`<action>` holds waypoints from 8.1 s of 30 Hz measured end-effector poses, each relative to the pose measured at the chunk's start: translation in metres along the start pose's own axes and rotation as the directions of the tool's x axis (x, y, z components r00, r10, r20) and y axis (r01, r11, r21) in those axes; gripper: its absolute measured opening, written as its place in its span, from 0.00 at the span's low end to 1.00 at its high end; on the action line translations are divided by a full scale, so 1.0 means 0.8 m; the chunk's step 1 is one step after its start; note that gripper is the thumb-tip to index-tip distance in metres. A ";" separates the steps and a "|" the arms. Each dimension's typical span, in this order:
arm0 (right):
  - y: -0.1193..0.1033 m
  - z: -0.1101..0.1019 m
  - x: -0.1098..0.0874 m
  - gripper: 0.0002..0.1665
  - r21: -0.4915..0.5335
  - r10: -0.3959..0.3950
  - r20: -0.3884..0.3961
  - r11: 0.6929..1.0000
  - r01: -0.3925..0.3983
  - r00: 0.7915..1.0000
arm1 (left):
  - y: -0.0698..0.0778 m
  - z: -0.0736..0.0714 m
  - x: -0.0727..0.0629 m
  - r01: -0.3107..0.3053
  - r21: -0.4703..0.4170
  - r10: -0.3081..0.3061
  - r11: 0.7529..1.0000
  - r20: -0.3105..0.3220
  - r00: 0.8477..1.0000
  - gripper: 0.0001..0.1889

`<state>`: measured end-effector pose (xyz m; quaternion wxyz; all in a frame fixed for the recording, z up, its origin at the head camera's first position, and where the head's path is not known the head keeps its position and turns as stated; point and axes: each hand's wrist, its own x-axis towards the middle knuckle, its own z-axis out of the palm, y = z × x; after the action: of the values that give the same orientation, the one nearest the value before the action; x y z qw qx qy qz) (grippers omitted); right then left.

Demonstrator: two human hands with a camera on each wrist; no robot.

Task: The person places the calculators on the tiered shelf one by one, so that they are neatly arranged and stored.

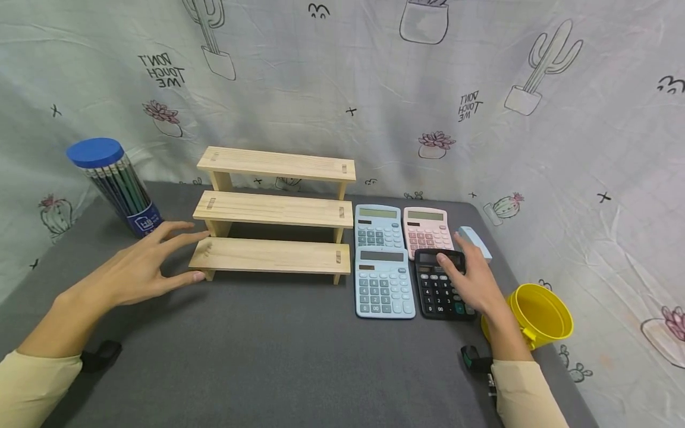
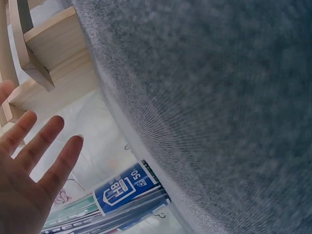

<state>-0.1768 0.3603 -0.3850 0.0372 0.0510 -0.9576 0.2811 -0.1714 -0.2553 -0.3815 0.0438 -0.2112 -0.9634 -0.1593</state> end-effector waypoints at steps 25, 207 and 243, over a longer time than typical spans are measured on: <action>0.006 0.014 -0.009 0.53 -0.064 0.165 0.076 0.985 -0.160 0.983 | -0.004 0.000 0.002 0.028 -0.064 -0.019 0.998 0.145 0.989 0.45; -0.321 0.067 0.172 0.72 0.705 -0.071 0.045 0.709 0.019 0.996 | -0.018 0.017 0.018 0.047 -0.224 -0.001 0.974 0.205 0.979 0.34; -0.425 0.109 0.215 0.67 0.574 -0.028 0.159 0.816 -0.069 0.987 | -0.018 0.020 0.018 0.029 -0.215 0.014 0.976 0.194 0.981 0.34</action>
<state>-0.3110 0.0153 -0.2587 -0.0602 0.0719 -0.8276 0.5534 -0.1906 -0.2570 -0.3991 -0.0746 -0.2256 -0.9408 -0.2419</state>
